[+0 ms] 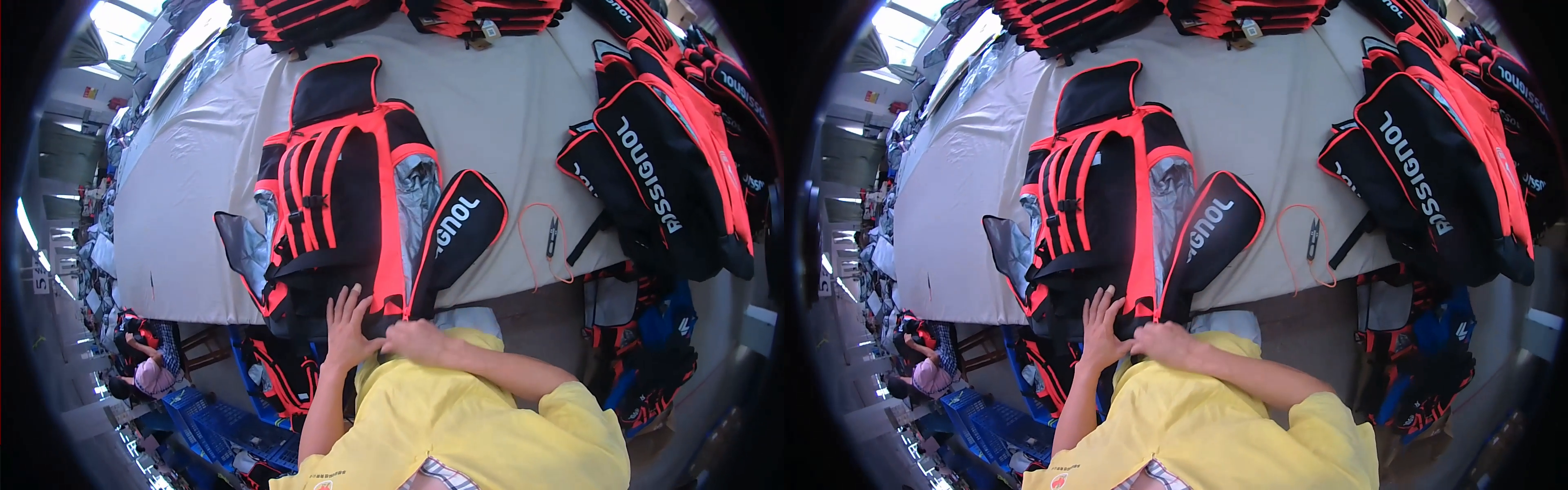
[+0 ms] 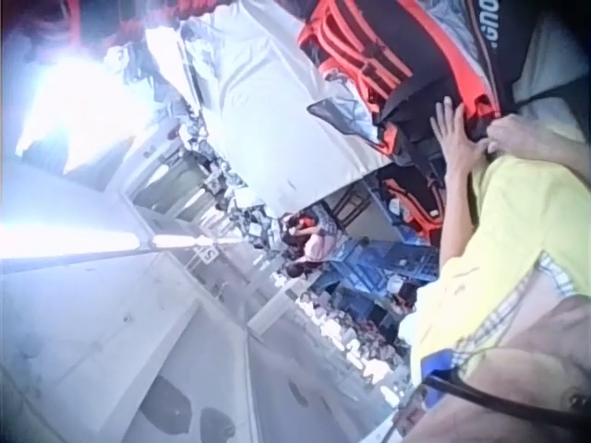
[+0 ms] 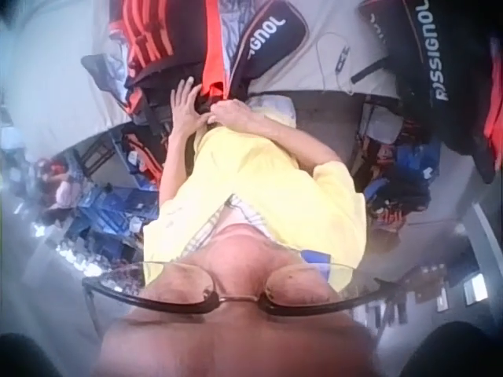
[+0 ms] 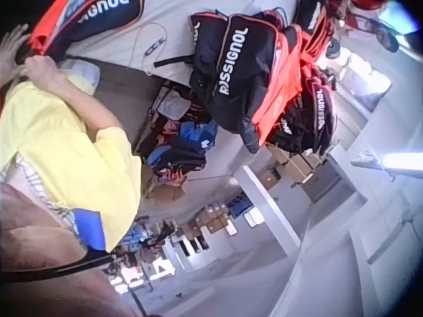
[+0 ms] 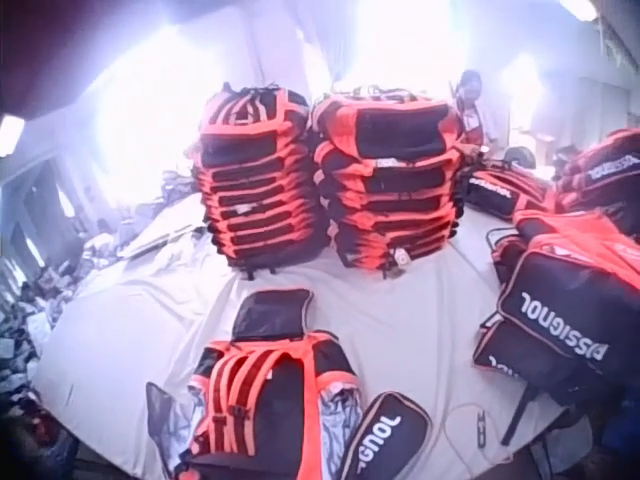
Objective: Inspecting the interior compartments and straps of red and black backpacks on a production table.
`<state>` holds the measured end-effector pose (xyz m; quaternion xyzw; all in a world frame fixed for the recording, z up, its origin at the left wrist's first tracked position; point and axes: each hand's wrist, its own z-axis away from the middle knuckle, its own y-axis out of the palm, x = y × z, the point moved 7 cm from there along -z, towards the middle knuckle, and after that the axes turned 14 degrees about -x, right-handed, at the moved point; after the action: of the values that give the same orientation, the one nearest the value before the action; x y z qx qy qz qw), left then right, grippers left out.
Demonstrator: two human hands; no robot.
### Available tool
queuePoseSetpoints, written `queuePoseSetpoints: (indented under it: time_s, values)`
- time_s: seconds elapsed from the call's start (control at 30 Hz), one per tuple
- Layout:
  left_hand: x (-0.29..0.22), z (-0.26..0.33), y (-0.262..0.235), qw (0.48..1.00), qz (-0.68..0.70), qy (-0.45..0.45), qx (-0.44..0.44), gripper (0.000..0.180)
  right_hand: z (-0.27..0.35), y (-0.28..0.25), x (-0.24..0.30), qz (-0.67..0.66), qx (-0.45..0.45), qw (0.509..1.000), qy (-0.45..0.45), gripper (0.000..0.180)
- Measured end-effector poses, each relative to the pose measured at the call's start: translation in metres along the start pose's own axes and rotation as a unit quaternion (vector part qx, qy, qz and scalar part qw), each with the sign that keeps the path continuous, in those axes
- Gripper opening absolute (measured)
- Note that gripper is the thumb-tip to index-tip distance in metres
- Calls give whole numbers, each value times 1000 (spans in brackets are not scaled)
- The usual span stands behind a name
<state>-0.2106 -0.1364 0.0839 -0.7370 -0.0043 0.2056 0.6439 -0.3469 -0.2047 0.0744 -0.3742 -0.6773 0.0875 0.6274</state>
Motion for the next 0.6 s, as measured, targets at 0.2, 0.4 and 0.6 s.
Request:
queuePoseSetpoints:
  time_s: [0.2,0.4,0.6]
  values:
    - [-2,-8,-5,1000,15,-23,-12,102,-47,-71,-38,-72,-102,990,72,30]
    - [-6,-18,-2,1000,26,-3,6,107,-89,-107,-165,143,143,966,159,48]
    - [0,-15,6,999,32,-15,30,104,30,-154,-128,130,-63,975,170,36]
